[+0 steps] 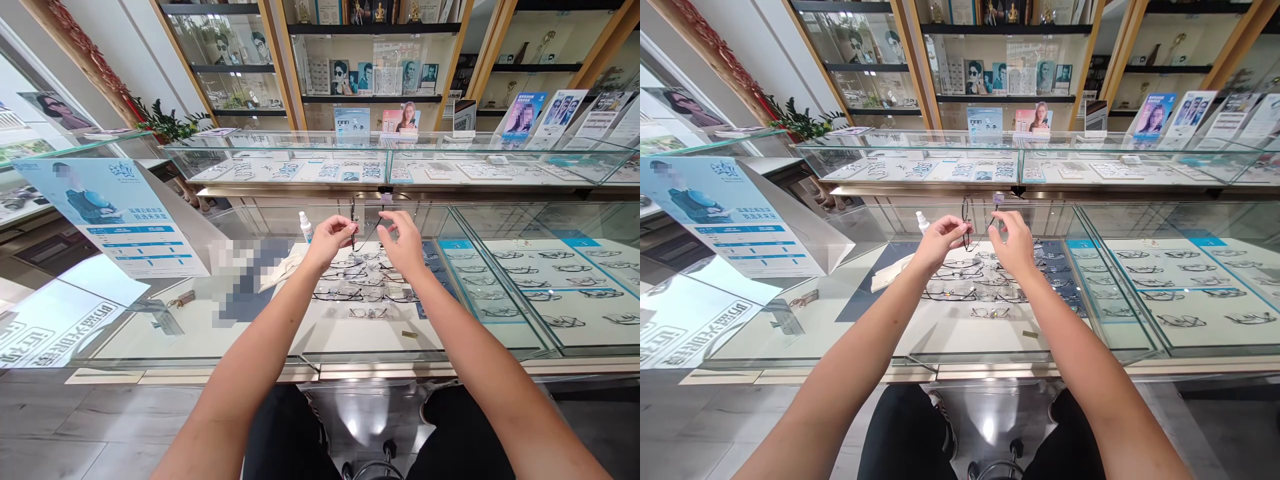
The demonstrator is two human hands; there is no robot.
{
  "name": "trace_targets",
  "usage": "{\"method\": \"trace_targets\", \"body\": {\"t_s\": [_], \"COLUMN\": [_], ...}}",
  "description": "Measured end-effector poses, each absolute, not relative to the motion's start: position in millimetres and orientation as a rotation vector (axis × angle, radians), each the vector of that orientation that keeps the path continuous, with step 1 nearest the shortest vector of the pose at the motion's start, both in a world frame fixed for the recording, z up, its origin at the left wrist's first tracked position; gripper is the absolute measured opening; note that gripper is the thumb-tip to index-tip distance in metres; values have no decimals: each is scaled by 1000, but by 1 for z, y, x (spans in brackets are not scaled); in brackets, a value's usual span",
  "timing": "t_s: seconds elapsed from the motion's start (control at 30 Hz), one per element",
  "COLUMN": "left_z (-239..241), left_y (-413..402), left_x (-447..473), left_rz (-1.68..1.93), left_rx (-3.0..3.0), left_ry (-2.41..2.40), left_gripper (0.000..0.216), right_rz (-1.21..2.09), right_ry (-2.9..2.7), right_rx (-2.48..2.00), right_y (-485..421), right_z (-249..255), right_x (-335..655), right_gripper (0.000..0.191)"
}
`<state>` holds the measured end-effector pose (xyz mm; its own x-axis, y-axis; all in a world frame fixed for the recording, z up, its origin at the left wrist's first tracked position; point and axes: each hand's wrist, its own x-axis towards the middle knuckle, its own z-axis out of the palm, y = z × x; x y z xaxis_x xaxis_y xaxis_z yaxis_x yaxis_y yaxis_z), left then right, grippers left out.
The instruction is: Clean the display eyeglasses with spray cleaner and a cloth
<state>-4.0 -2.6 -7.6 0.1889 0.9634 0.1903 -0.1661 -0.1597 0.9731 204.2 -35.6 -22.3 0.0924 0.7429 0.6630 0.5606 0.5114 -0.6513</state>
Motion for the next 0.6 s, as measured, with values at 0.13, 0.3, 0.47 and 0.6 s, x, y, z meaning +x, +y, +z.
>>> {"method": "trace_targets", "body": {"t_s": [0.13,0.3,0.47,0.6], "left_z": [-9,-9,-9,-11], "left_y": [2,7,12,12], "left_x": [-6,-9,-12,-12], "left_rz": [1327,1465,1592,1582], "left_rx": [1282,1196,1125,1145], "left_ry": [864,860,864,884], "left_gripper": [56,51,50,50], "right_rz": [177,158,140,131], "right_ry": [-1539,-1505,-1502,-1526], "right_rx": [-1193,-1257,-1316,-1365], "right_y": [-34,-31,-28,-28], "right_z": [-23,-26,-29,-29], "right_x": [206,208,209,209], "right_gripper": [31,24,14,16]}}
